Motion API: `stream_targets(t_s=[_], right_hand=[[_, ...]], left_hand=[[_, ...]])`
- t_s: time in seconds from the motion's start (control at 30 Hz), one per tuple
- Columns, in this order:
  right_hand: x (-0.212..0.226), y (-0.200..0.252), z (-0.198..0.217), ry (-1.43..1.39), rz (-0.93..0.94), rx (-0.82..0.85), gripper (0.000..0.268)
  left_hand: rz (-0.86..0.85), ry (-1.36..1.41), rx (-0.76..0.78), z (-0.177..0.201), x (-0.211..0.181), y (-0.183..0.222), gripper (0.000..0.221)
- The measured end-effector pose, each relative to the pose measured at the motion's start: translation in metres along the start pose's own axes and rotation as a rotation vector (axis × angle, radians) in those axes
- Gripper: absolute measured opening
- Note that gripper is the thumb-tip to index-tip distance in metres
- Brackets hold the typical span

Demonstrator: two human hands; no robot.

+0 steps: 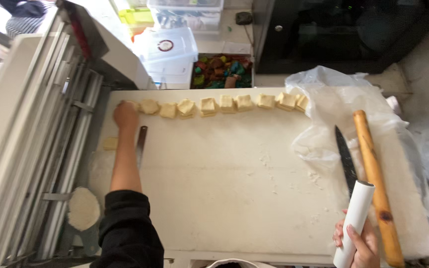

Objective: The person prepares dough by rolling out pieces with a plastic tube, folding them, and stacking them onto a pile.

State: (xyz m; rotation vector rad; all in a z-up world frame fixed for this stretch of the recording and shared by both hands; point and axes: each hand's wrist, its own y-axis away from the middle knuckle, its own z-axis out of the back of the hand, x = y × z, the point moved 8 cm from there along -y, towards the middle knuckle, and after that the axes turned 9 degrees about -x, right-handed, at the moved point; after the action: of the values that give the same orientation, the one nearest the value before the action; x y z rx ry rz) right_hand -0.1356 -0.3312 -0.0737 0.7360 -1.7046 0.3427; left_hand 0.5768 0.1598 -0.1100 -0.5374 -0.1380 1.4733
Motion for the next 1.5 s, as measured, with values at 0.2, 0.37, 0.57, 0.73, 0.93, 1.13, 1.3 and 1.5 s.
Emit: stream_targets(t_s=[0.2, 0.37, 0.57, 0.73, 0.93, 1.13, 1.3, 1.5], right_hand=[[-0.015, 0.016, -0.035, 0.040, -0.030, -0.063, 0.046], [0.002, 0.043, -0.047, 0.061, -0.035, -0.142, 0.042], [0.009, 0.050, -0.057, 0.031, -0.025, -0.139, 0.041], [-0.004, 0.039, -0.085, -0.020, -0.101, -0.096, 0.041], [-0.018, 0.034, -0.134, 0.020, -0.166, -0.021, 0.041], [-0.017, 0.030, -0.162, 0.154, -0.192, 0.062, 0.037], [-0.018, 0.023, -0.167, 0.169, -0.195, 0.099, 0.035], [-0.022, 0.020, -0.163, 0.187, -0.208, 0.099, 0.036]], left_hand=[[0.099, 0.477, 0.039, 0.029, 0.022, 0.003, 0.047], [-0.093, 0.514, 0.057, 0.112, -0.026, 0.052, 0.045], [-0.027, 1.585, 0.833, 0.093, -0.171, 0.193, 0.048], [-0.178, 1.093, 0.737, 0.088, -0.227, 0.243, 0.032], [-0.591, 0.538, 0.091, 0.142, -0.237, 0.254, 0.040], [-0.494, 0.709, 0.030, 0.151, -0.227, 0.259, 0.034], [-0.402, 0.846, 0.168, 0.157, -0.224, 0.249, 0.026], [-0.174, 1.147, 0.506, 0.157, -0.210, 0.249, 0.022]])
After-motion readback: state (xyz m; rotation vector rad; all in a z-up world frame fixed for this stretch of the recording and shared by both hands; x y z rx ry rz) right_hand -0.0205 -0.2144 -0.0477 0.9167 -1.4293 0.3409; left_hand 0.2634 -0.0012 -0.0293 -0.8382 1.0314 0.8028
